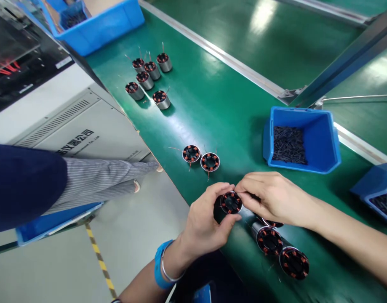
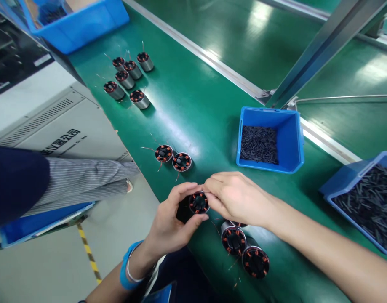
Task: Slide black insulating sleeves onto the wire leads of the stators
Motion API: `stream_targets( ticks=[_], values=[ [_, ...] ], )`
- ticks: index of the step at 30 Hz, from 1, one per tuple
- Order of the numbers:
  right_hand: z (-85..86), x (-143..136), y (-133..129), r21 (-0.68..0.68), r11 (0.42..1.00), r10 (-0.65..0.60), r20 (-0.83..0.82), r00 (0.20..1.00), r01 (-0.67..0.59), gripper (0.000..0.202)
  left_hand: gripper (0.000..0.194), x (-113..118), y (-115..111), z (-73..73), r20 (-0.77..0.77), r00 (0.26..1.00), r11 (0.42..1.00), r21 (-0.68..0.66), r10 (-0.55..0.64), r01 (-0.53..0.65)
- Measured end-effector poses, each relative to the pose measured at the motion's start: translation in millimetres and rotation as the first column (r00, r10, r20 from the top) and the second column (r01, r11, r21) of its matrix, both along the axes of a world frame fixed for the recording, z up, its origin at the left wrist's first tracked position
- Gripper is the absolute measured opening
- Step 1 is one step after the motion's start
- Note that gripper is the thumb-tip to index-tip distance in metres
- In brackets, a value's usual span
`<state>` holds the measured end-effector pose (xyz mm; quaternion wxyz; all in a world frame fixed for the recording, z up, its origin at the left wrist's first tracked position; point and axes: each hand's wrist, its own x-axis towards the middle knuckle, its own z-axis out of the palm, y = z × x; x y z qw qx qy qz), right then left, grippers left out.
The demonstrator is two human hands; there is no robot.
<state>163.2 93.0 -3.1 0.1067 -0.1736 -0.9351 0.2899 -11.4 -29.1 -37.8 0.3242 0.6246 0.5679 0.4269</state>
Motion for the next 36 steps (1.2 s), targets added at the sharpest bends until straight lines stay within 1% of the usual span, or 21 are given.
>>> stream_targets(
  ticks=[5,9,11,13,15,17,18,19,20,21,22,23,24,25,26,28,30,33,35,36],
  values=[
    [4.5,4,-13,-0.118,0.992,-0.039,0.009,0.999,0.04,0.024,0.062,1,0,0.1,0.026,1.0,1.0,-0.006,0.018,-0.018],
    [8.7,9,-28,-0.123,0.985,-0.113,0.043,0.993,0.118,0.021,0.053,-1,1,1.0,-0.011,1.0,0.999,0.038,0.001,-0.001],
    [9.9,17,-37,-0.111,0.984,-0.135,0.029,0.99,0.137,0.02,0.047,5,-1,0.3,-0.039,0.999,0.996,0.087,-0.004,0.007],
    [12.0,29,-44,-0.078,0.984,-0.163,0.003,0.987,0.163,0.023,0.044,16,-6,-0.2,-0.062,0.998,0.992,0.127,-0.018,0.026],
    [17.3,40,-44,0.002,0.978,-0.206,-0.005,0.978,0.207,0.024,0.046,30,-11,1.2,-0.075,0.994,0.987,0.137,-0.078,0.088],
    [25.9,45,-34,0.113,0.961,-0.254,-0.011,0.967,0.253,0.023,0.05,39,-15,4.8,-0.052,0.983,0.974,0.134,-0.177,0.182],
    [30.3,45,-25,0.17,0.943,-0.287,-0.016,0.958,0.285,0.023,0.05,40,-15,7.1,-0.026,0.976,0.966,0.143,-0.215,0.216],
    [33.8,43,-14,0.23,0.918,-0.326,-0.021,0.945,0.322,0.023,0.047,38,-13,9.5,-0.005,0.976,0.962,0.166,-0.218,0.216],
    [35.7,40,0,0.299,0.884,-0.371,-0.018,0.929,0.359,0.022,0.041,32,-11,11.9,-0.001,0.985,0.965,0.201,-0.17,0.167],
    [35.5,38,15,0.377,0.839,-0.419,-0.014,0.908,0.393,0.02,0.034,23,-6,14.0,-0.023,0.997,0.967,0.244,-0.07,0.074],
    [32.8,35,31,0.463,0.785,-0.46,-0.008,0.888,0.411,0.017,0.03,11,-1,15.7,-0.073,0.994,0.954,0.295,0.075,-0.05],
    [27.9,34,47,0.536,0.742,-0.483,0.011,0.875,0.403,0.013,0.029,-1,6,16.7,-0.15,0.955,0.916,0.353,0.256,-0.19],
    [21.2,33,61,0.563,0.73,-0.484,0.028,0.874,0.386,0.009,0.031,-14,13,17.0,-0.249,0.886,0.878,0.389,0.392,-0.279],
    [13.3,34,73,0.567,0.739,-0.472,0.052,0.88,0.364,0.007,0.034,-26,20,16.4,-0.37,0.818,0.872,0.392,0.44,-0.293],
    [5.2,36,83,0.555,0.757,-0.456,0.071,0.887,0.345,0.012,0.036,-35,26,15.1,-0.468,0.773,0.889,0.372,0.428,-0.267],
    [-8.6,42,93,0.519,0.79,-0.428,0.085,0.9,0.327,0.019,0.028,-45,35,11.4,-0.555,0.734,0.91,0.353,0.39,-0.217],
    [-16.0,48,95,0.502,0.797,-0.425,0.073,0.902,0.334,0.016,0.016,-43,39,8.9,-0.564,0.751,0.923,0.353,0.343,-0.156],
    [-16.5,56,93,0.501,0.791,-0.434,0.053,0.899,0.352,0.004,0.006,-29,39,12.8,-0.543,0.813,0.931,0.365,0.209,0.004],
    [-13.1,59,93,0.507,0.781,-0.443,0.038,0.896,0.365,0.009,0.01,-23,42,19.4,-0.529,0.841,0.921,0.372,0.113,0.11],
    [-10.7,60,93,0.508,0.778,-0.446,0.031,0.894,0.37,0.012,0.018,-21,45,22.7,-0.531,0.844,0.922,0.357,0.072,0.147]
  ],
)
